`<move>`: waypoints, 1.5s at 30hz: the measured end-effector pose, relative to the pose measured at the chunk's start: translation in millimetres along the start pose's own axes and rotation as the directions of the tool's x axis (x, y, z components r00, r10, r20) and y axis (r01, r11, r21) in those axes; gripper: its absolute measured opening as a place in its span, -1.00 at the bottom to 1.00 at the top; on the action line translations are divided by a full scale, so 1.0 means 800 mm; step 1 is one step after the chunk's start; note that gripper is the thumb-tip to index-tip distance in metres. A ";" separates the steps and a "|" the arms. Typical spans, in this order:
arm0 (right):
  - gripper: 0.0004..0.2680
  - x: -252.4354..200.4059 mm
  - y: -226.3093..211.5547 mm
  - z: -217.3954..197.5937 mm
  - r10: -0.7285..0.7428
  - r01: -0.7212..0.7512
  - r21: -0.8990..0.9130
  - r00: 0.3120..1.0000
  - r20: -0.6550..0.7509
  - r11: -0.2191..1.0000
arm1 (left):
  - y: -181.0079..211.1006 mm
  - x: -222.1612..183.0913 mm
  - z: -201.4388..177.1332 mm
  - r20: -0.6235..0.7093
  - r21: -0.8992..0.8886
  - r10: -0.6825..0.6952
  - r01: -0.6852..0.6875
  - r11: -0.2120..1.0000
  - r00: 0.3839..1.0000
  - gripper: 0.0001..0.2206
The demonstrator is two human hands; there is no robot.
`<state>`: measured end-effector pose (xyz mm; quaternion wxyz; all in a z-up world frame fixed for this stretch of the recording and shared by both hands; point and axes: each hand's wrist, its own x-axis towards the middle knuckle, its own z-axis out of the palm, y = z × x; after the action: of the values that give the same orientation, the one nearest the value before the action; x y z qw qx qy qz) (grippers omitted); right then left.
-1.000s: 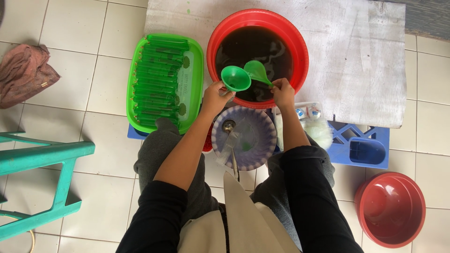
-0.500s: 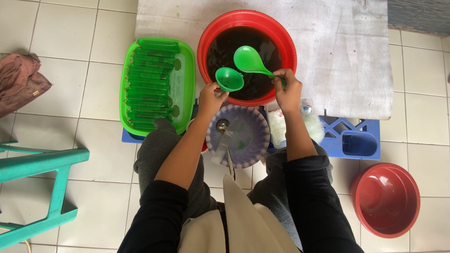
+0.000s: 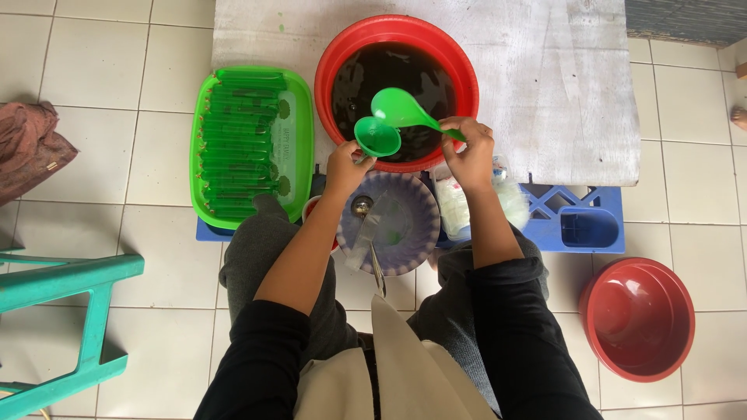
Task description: Preparing and filling narrow plastic tubes with liquid using a funnel and ladle
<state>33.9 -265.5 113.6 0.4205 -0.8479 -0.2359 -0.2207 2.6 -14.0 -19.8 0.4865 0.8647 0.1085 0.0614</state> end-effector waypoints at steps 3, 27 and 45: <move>-0.85 -0.001 0.029 0.013 0.259 -0.258 0.037 0.966 -0.014 0.965 | -0.010 0.002 0.002 0.037 0.074 -0.083 0.080 0.994 0.996 -0.71; -0.90 -0.055 0.146 0.172 0.747 -0.648 -0.371 0.582 0.323 0.665 | 0.000 0.007 -0.067 -0.041 -0.014 -0.049 0.049 0.999 0.998 -0.76; -0.86 0.002 0.045 0.067 0.589 -0.598 0.060 0.799 0.118 0.799 | 0.017 -0.005 -0.044 -0.015 -0.017 -0.040 0.039 0.999 0.999 -0.76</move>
<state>65.9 -240.2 63.4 0.4962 -0.8677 0.0122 -0.0264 -7.1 7.5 10.3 0.4940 0.8578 0.1288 0.0593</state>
